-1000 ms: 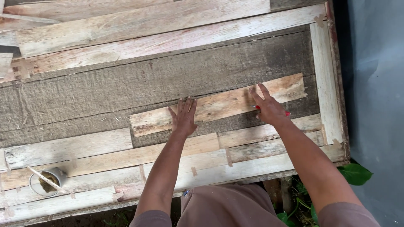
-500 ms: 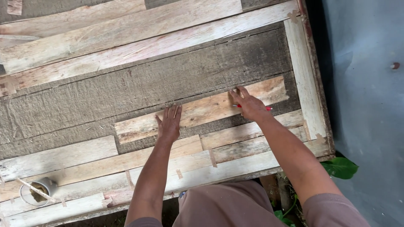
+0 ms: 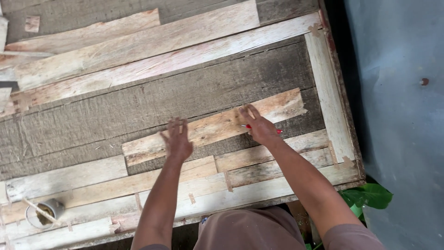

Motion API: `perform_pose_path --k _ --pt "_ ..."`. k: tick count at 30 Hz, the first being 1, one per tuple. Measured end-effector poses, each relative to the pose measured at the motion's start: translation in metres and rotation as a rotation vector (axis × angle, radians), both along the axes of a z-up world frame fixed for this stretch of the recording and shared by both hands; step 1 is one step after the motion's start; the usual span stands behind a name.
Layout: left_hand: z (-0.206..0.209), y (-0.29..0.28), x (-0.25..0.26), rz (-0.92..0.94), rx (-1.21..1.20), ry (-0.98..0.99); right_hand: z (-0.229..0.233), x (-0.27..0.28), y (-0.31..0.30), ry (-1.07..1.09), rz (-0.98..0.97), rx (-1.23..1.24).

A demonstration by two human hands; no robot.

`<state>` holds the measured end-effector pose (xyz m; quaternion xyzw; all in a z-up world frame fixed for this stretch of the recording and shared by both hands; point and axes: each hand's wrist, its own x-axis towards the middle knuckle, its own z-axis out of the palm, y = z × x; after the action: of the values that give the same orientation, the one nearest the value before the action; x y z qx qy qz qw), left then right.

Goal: The person uses a red utility knife to scrape the surface of wooden planks laid on a workbench. They repeatedly scrape along the grain, flip planks, and move them aside to continue working on different sections.

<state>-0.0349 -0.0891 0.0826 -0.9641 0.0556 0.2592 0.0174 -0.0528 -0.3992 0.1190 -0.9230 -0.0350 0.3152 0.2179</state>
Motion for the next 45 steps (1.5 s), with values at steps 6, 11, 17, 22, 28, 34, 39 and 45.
perform_pose_path --k 6,11,17,22,28,34,39,45 --pt "0.004 -0.140 0.009 -0.264 -0.243 0.109 -0.053 -0.010 -0.101 -0.050 -0.376 0.027" --pt "-0.030 -0.250 0.019 -0.406 -0.290 0.094 -0.116 -0.033 -0.187 -0.190 -0.689 0.044" --pt "-0.059 -0.333 0.023 -0.576 -0.277 0.047 -0.142 -0.043 -0.223 -0.203 -0.698 -0.016" --pt "-0.072 -0.357 0.019 -0.604 -0.258 0.036 -0.104 -0.043 -0.210 -0.099 -0.658 0.114" --pt "-0.101 -0.365 0.019 -0.499 -0.239 0.112 -0.131 -0.033 -0.208 -0.116 -0.572 0.033" --pt "-0.108 -0.368 0.019 -0.452 -0.230 0.137 -0.146 -0.016 -0.207 -0.100 -0.477 -0.057" --pt "-0.102 -0.369 0.022 -0.437 -0.233 0.140 -0.161 -0.010 -0.209 -0.045 -0.480 -0.038" --pt "-0.101 -0.371 0.022 -0.431 -0.213 0.161 -0.156 -0.008 -0.208 0.083 -0.449 -0.087"
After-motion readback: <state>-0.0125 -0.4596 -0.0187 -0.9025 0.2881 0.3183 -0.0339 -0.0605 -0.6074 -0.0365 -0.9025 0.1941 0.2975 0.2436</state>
